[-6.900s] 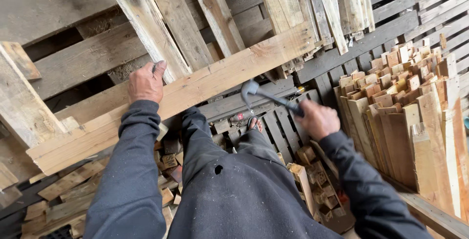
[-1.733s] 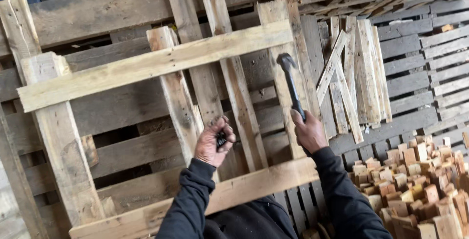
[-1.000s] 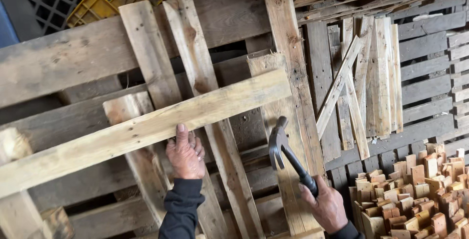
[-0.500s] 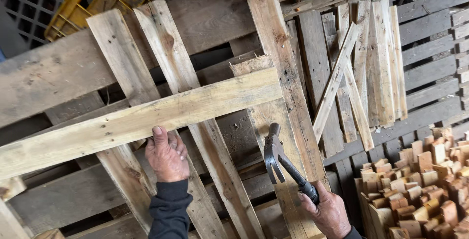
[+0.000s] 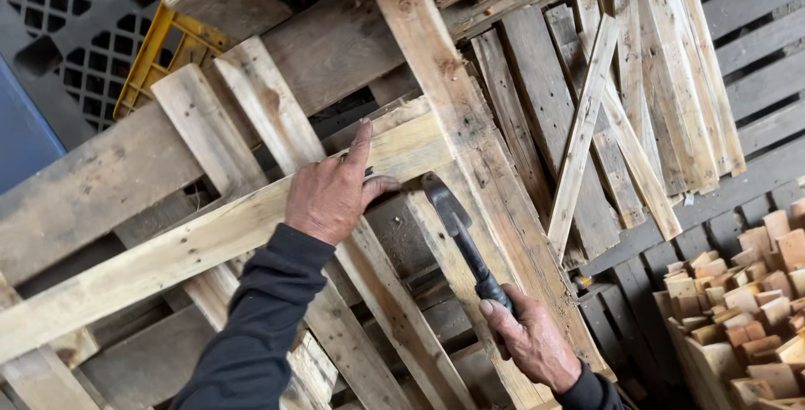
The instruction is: The person hammers nails into wooden pallet frames, taking nails from a wooden box of nails and driving them into the pallet boards. They reposition and align planks on the pallet stack between hammering, and press boards into place by hand.
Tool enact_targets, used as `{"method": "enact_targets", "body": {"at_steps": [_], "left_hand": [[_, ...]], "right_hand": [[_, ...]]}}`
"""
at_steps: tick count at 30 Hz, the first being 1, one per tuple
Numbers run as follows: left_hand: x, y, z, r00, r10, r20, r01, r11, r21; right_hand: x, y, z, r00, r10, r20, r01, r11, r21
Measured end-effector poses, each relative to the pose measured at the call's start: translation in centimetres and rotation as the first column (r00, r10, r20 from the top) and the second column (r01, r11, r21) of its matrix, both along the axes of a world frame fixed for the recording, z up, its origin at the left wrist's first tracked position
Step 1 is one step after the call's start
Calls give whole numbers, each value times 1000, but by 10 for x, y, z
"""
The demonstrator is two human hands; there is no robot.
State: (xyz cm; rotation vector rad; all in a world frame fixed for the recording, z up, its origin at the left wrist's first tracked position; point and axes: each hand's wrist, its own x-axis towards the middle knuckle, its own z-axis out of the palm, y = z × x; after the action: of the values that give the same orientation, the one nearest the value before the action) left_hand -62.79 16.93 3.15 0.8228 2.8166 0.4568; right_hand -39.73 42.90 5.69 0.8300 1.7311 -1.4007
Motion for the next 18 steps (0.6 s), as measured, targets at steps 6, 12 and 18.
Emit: {"method": "enact_targets", "body": {"at_steps": [6,12,18], "left_hand": [[-25,25,26,955,20,296,52,971,-234],[-29,35,22,955,86,284,-24,976,-217],[-32,35,27,989,43,142,-40,999,-26]], "right_hand": [[-5,-11,-16,989,-123,80,137,971,-198],[-8,-12,-19,994,-77,81,94,967,-235],[-8,-4,-23,999,-31,43,40,974,-222]]}}
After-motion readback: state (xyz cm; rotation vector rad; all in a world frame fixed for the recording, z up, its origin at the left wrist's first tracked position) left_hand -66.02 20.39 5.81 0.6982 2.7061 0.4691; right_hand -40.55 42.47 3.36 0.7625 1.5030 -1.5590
